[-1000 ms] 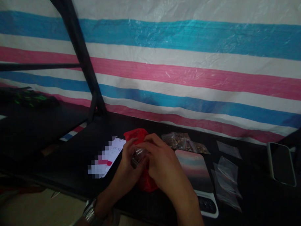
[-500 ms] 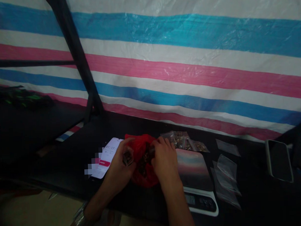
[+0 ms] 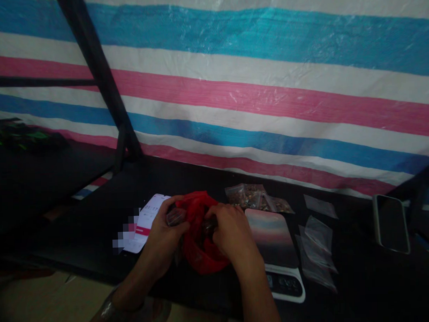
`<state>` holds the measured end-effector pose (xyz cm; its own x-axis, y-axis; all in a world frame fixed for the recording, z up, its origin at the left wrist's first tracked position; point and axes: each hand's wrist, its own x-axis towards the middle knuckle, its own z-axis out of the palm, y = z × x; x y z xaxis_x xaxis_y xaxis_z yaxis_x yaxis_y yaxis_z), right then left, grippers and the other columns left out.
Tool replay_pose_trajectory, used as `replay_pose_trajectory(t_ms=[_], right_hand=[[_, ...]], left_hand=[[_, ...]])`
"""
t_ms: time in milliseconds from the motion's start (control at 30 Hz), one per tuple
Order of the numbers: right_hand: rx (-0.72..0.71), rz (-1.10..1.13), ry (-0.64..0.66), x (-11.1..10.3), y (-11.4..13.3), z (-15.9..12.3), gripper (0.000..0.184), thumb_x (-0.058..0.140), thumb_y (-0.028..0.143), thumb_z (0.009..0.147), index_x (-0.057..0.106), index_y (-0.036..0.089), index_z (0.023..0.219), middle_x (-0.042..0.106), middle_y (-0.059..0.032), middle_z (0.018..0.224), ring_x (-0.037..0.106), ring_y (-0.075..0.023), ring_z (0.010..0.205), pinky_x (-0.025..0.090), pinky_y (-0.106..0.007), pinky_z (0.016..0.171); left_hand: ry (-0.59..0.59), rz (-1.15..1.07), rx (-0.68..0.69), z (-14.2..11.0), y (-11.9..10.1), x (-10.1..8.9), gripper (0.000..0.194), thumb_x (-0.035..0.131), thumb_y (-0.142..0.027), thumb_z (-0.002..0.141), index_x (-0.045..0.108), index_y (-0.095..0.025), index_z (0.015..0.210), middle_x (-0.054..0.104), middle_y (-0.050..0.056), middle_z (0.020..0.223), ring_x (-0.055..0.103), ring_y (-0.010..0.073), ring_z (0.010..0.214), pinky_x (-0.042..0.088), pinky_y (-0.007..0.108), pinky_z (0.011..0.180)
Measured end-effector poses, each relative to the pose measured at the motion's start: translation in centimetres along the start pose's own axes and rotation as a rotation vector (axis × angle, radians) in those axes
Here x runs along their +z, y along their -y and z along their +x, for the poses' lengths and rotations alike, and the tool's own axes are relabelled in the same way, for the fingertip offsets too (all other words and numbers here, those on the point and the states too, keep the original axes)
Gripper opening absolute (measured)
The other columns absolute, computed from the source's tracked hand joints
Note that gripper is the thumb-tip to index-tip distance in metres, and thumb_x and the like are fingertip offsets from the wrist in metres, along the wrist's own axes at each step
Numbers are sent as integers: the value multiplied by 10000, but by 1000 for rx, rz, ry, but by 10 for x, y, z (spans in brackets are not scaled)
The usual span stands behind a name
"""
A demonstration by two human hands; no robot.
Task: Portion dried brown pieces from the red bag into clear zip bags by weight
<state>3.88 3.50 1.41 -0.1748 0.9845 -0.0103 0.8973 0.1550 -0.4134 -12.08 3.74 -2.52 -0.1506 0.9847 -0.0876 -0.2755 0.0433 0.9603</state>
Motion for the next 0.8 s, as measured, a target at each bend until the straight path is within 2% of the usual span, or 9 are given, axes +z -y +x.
replay_pose_trajectory(t_ms=[100, 233, 333, 467, 533, 600, 700, 800], right_hand=[[-56, 130, 16, 1, -4, -4, 539, 569, -80, 690, 811, 261, 1030, 821, -22, 1008, 747, -228, 988, 486, -323, 872], [-133, 390, 114, 9, -9, -6, 485, 622, -44, 715, 809, 260, 1044, 815, 14, 929, 744, -184, 854, 504, -264, 754], [-162, 521, 164, 11, -10, -5, 483, 630, -30, 747, 801, 252, 1100, 817, 7, 970, 739, -177, 864, 522, -266, 769], [-168, 756, 200, 1, -11, -4, 410, 611, -2, 801, 768, 217, 1110, 814, -23, 1048, 754, -192, 981, 561, -319, 901], [-179, 838, 148, -6, -11, -5, 361, 613, 24, 827, 752, 211, 1104, 805, -31, 1086, 747, -196, 1055, 554, -339, 972], [-179, 833, 52, -12, -8, -7, 350, 624, 54, 857, 741, 220, 1142, 791, -26, 1117, 732, -195, 1063, 550, -347, 980], [-193, 707, -84, -16, 1, -9, 384, 652, 67, 883, 734, 257, 1207, 769, -10, 1136, 702, -192, 1021, 539, -360, 968], [-271, 530, -179, -15, 14, -11, 432, 644, -2, 868, 757, 282, 1173, 737, -7, 1179, 667, -197, 1110, 500, -383, 1048]], left_hand=[[-64, -10, 3, 1, -1, 0, 692, 647, -103, 555, 566, -221, 1232, 695, 9, 939, 707, 191, 831, 560, 283, 687], [-60, 23, 52, 1, 2, -2, 686, 661, -129, 563, 547, -228, 1233, 651, -9, 918, 676, 181, 814, 556, 296, 706], [-74, 56, 137, 3, 5, -5, 647, 651, -134, 585, 555, -233, 1217, 607, -36, 868, 636, 158, 775, 527, 271, 696], [-103, 131, 268, 6, 8, -9, 588, 658, -129, 650, 548, -234, 1218, 570, -62, 809, 580, 135, 705, 488, 254, 677], [-96, 168, 330, 7, 9, -10, 539, 697, -158, 708, 544, -231, 1220, 564, -62, 810, 570, 136, 701, 483, 263, 686], [-62, 198, 384, 5, 10, -9, 497, 727, -203, 770, 544, -230, 1231, 589, -45, 852, 601, 149, 743, 506, 289, 729], [31, 254, 428, 1, 11, -5, 462, 717, -240, 853, 543, -236, 1281, 644, -19, 911, 667, 175, 817, 542, 329, 794], [98, 289, 408, -1, 15, -3, 519, 707, -216, 878, 520, -260, 1360, 710, 1, 995, 728, 197, 893, 569, 343, 818]])
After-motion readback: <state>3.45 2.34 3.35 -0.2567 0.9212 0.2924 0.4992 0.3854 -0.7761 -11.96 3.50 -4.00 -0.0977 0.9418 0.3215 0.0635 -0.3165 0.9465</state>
